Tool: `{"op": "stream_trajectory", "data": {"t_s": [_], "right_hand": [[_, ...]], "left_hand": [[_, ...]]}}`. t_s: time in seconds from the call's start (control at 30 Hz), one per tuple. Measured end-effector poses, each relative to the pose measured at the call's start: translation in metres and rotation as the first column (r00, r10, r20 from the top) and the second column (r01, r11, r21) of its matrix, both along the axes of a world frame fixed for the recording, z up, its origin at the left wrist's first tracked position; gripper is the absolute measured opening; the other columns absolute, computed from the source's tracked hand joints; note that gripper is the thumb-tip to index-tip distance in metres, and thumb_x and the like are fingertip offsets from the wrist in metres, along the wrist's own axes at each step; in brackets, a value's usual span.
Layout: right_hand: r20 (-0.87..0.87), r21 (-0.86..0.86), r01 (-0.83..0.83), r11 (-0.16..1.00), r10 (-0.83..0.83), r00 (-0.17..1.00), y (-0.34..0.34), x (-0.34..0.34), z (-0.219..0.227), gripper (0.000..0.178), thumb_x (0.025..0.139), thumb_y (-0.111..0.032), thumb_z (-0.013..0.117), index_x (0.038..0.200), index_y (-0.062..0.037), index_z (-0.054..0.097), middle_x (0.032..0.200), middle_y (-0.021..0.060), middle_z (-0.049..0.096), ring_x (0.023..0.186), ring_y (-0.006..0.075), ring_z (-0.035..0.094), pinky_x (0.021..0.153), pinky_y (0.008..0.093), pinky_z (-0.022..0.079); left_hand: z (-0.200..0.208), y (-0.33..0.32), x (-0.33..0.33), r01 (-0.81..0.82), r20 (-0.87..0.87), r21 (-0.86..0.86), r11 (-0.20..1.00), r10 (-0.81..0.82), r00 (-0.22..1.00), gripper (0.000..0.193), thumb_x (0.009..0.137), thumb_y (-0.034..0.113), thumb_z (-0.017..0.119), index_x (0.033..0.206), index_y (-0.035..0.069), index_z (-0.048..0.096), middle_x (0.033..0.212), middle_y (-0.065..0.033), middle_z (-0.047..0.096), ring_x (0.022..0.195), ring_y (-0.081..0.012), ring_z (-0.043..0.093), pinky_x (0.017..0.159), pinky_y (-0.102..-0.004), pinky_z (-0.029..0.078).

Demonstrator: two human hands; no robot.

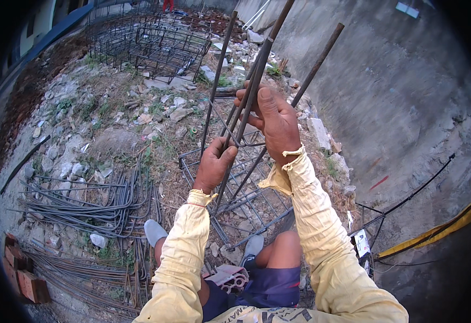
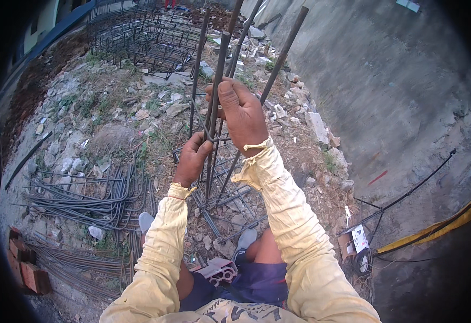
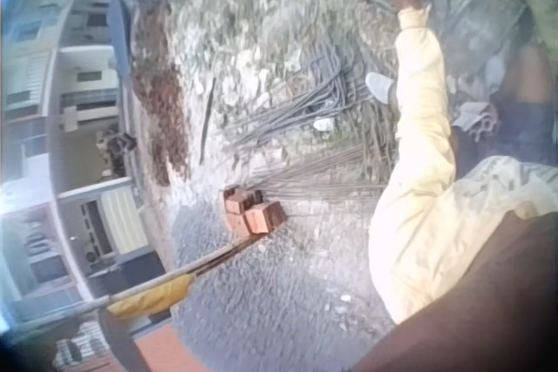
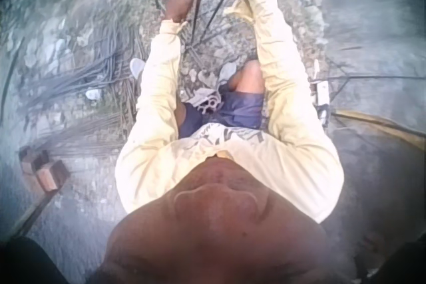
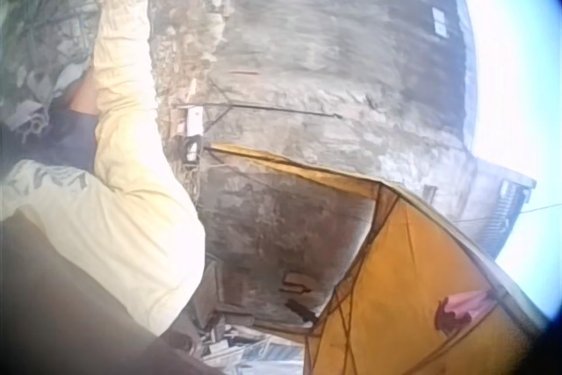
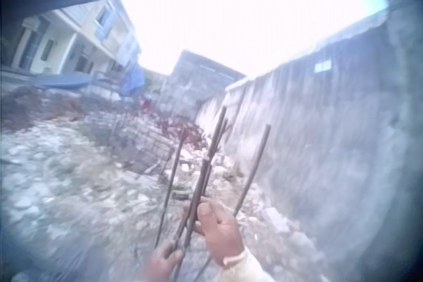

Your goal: The person sits on the ground and uses pliers to tie wire around intersecting rebar rods, securing them into a cage-like structure. The person repeatedly wraps and twists wire to fasten the joints of the rebar framework.

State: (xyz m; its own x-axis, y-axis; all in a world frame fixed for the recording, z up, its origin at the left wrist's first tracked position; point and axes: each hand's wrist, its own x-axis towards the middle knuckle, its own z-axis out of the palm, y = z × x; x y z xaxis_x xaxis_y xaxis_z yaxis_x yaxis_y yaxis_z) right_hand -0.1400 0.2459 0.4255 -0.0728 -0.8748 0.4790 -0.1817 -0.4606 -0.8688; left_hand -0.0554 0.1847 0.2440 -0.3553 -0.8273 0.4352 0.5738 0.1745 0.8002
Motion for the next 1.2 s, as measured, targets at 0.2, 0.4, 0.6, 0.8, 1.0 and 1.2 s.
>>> {"op": "stream_trajectory", "data": {"t_s": [0.2, 0.4, 0.6, 0.8, 1.0, 1.2], "right_hand": [[-0.207, -0.265, 0.217, 0.939, -0.275, 0.939, -0.021, 0.0, -0.018, 0.031, 0.1, -0.027, 0.057, 0.111, 0.0007, 0.064, 0.087, 0.0083, 0.069, 0.076, 0.0156, 0.067, 0.067, 0.0296, 0.051], [-0.452, -0.522, 0.408, 0.749, -0.649, 0.612, -0.013, 0.018, -0.007, 0.024, 0.098, -0.022, 0.058, 0.106, 0.0, 0.062, 0.083, 0.0131, 0.068, 0.073, 0.0268, 0.068, 0.064, 0.0369, 0.053], [-0.439, -0.607, 0.377, 0.7, -0.691, 0.575, -0.006, 0.03, 0.01, 0.021, 0.092, -0.021, 0.063, 0.1, -0.0011, 0.062, 0.087, 0.0172, 0.065, 0.073, 0.039, 0.065, 0.064, 0.046, 0.052], [-0.275, -0.48, 0.39, 0.786, -0.557, 0.784, -0.006, 0.023, 0.0, 0.023, 0.093, -0.017, 0.063, 0.106, 0.0011, 0.064, 0.081, 0.0155, 0.069, 0.07, 0.0276, 0.07, 0.061, 0.0367, 0.053], [-0.14, -0.21, 0.245, 0.947, -0.277, 0.951, -0.013, 0.01, 0.014, 0.025, 0.098, -0.024, 0.062, 0.102, 0.0012, 0.065, 0.079, 0.0052, 0.068, 0.068, 0.0107, 0.065, 0.061, 0.0265, 0.053], [-0.085, -0.123, 0.142, 0.982, -0.153, 0.984, -0.021, 0.003, 0.017, 0.03, 0.097, -0.029, 0.064, 0.099, 0.0008, 0.067, 0.084, 0.0023, 0.067, 0.071, 0.0083, 0.062, 0.062, 0.0244, 0.051]], "left_hand": [[0.016, 0.011, 0.01, -0.191, -0.007, 0.078, 0.978, 0.192, 0.981, 0.034, 0.092, 0.031, 0.069, 0.108, 0.003, 0.058, 0.086, 0.0028, 0.056, 0.077, -0.0064, 0.049, 0.07, -0.0228, 0.043], [0.047, 0.041, 0.022, -0.207, -0.064, 0.322, 0.924, 0.239, 0.969, 0.031, 0.096, 0.035, 0.063, 0.097, 0.004, 0.056, 0.075, 0.0028, 0.052, 0.066, -0.0038, 0.043, 0.059, -0.0216, 0.038], [0.059, 0.03, 0.01, -0.217, -0.032, 0.222, 0.951, 0.23, 0.973, 0.032, 0.099, 0.03, 0.059, 0.078, 0.007, 0.052, 0.065, 0.0071, 0.043, 0.057, -0.002, 0.033, 0.048, -0.0225, 0.027], [0.057, 0.038, 0.0, -0.394, 0.017, 0.171, 0.903, 0.397, 0.918, 0.03, 0.1, 0.029, 0.058, 0.083, 0.004, 0.055, 0.067, 0.006, 0.047, 0.058, -0.0027, 0.036, 0.05, -0.0226, 0.03], [0.051, 0.042, -0.001, -0.269, -0.102, 0.158, 0.95, 0.287, 0.953, 0.029, 0.101, 0.029, 0.056, 0.093, 0.002, 0.059, 0.074, 0.0029, 0.052, 0.067, -0.0041, 0.041, 0.058, -0.0225, 0.035], [0.053, 0.044, -0.008, -0.131, -0.194, 0.258, 0.957, 0.184, 0.964, 0.037, 0.102, 0.037, 0.054, 0.099, 0.001, 0.063, 0.08, 0.0031, 0.058, 0.069, -0.0034, 0.047, 0.061, -0.0216, 0.038]]}}
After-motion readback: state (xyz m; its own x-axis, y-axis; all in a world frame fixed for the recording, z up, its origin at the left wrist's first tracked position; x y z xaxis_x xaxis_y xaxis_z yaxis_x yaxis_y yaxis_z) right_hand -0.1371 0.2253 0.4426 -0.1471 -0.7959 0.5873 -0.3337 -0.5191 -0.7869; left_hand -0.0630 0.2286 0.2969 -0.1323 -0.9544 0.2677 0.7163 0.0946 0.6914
